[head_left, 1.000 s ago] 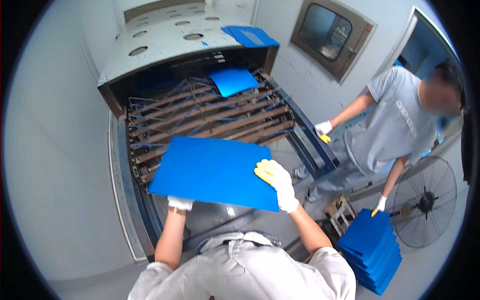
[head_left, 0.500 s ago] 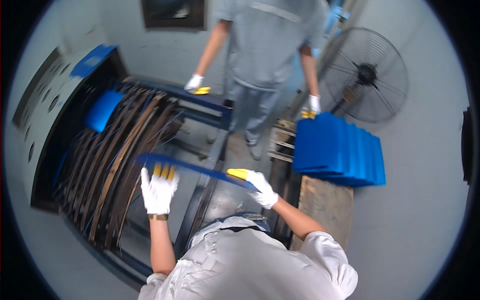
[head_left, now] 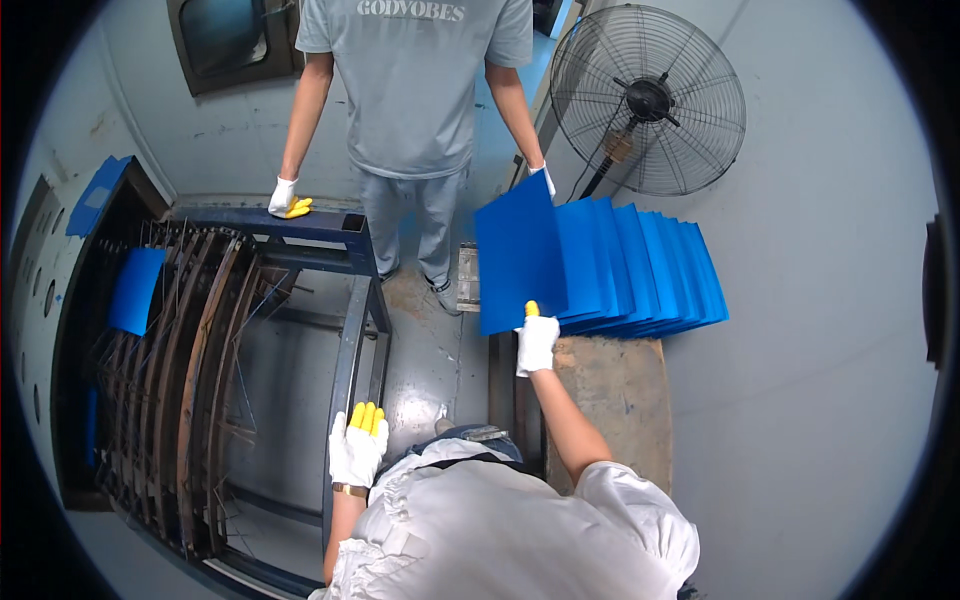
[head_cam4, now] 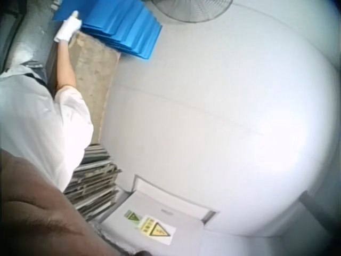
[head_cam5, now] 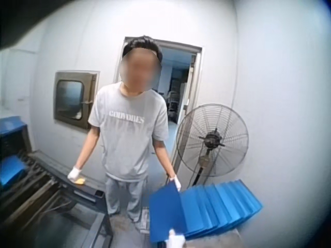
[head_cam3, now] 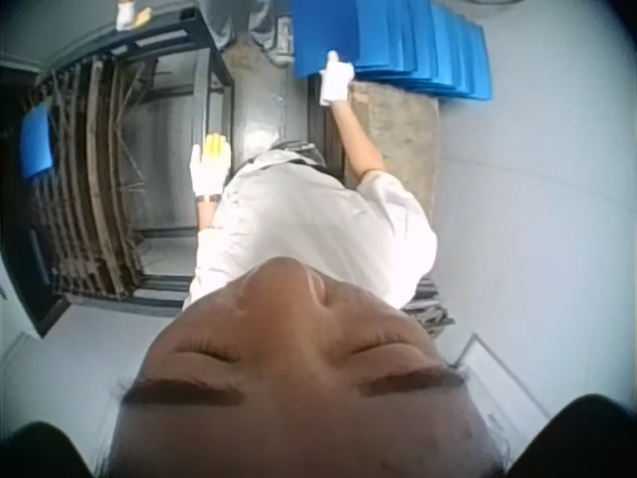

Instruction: The person repeatedly picks up blue rectangular plates from a wooden pallet and places them onto a metal rack. A coworker is also seen placing plates onto the rack. The task involves continuous pick-and-place motions to load the rack with the blue plates.

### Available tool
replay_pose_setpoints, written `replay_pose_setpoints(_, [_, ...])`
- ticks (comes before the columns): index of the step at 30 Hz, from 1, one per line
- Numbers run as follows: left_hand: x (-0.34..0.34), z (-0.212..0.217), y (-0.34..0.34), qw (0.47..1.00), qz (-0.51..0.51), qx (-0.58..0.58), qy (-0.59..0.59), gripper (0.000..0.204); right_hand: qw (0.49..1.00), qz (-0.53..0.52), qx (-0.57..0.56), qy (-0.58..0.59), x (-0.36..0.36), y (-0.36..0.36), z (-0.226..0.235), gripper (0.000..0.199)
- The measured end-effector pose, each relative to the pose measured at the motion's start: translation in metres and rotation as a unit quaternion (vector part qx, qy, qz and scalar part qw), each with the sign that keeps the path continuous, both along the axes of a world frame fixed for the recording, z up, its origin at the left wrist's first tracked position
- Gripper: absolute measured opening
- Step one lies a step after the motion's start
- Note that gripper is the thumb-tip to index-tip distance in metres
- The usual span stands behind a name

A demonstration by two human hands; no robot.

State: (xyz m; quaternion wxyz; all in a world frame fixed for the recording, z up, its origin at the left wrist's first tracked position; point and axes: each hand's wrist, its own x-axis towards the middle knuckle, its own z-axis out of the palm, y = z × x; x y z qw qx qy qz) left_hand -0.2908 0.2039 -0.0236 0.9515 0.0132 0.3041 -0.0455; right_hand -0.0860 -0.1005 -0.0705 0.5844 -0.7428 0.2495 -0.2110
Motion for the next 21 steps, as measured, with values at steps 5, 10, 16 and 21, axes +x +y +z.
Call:
replay_pose_setpoints(5, [-0.007, -0.012, -0.010, 1.000, -0.003, -0.004, 0.011, 0.034, 0.988, -0.035, -0.152, -0.011, 0.013, -0.029, 0.022, 0.010])
replay_pose_setpoints(10, [-0.007, -0.009, -0.016, 0.999, -0.002, 0.012, 0.029, 0.032, 0.969, -0.017, -0.246, 0.009, 0.034, -0.062, -0.016, 0.008])
replay_pose_setpoints(16, [-0.012, -0.016, -0.013, 0.999, -0.006, 0.023, 0.024, 0.031, 0.978, -0.016, -0.201, 0.050, 0.030, -0.049, 0.000, 0.011])
replay_pose_setpoints(21, [-0.012, -0.015, -0.014, 0.999, -0.017, 0.026, 0.022, 0.031, 0.999, 0.001, -0.025, -0.035, 0.024, -0.039, 0.014, 0.005])
